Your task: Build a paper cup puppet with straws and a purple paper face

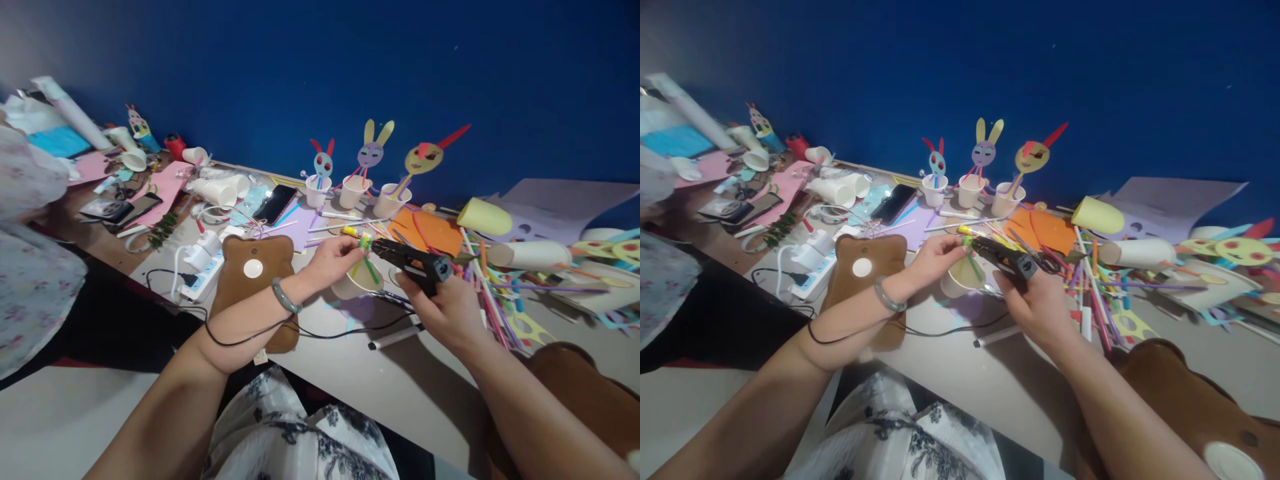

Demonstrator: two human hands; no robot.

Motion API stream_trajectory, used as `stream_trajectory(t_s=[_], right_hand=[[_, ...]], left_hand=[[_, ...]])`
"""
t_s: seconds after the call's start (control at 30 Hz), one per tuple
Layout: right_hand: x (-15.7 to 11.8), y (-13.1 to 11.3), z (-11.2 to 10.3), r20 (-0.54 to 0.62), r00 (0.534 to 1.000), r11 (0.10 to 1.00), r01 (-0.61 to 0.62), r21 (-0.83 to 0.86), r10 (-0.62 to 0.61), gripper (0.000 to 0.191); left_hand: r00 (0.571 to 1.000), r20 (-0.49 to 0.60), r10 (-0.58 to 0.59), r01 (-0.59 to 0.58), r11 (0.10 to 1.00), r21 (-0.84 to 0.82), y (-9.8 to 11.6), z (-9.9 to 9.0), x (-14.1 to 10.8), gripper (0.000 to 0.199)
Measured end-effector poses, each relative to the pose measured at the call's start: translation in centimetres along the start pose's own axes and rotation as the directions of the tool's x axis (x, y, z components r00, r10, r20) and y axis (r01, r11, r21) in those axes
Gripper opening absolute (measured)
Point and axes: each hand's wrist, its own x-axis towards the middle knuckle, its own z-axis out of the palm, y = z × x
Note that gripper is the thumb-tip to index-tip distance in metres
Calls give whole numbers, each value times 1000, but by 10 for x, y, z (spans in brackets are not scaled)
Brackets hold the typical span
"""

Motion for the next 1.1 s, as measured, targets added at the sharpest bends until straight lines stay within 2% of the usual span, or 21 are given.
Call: stream_trajectory(t_s=[0.13,0.57,0.77,0.9,1.03,1.1], right_hand=[[0,2,1,-3,1000,1000,8,-26,-8,24],[1,-2,-1,49,998,995,-44,-94,48,32],[0,-2,0,46,998,991,-44,-124,50,36],[0,4,3,2,999,989,-37,-147,38,36],[2,5,5,-78,997,999,16,-45,-19,32],[3,4,5,-101,995,997,-19,71,26,28]], left_hand=[[1000,-5,-1,1,1000,-1,1,0,-1,23],[1000,-7,-7,6,1000,-9,-1,0,0,26],[1000,-3,13,-13,1000,5,-1,0,0,24],[1000,-8,12,-12,1000,20,-2,0,1,23],[1000,-13,14,-14,1000,15,-3,0,1,23],[1000,-18,10,-9,1000,11,-3,0,1,24]])
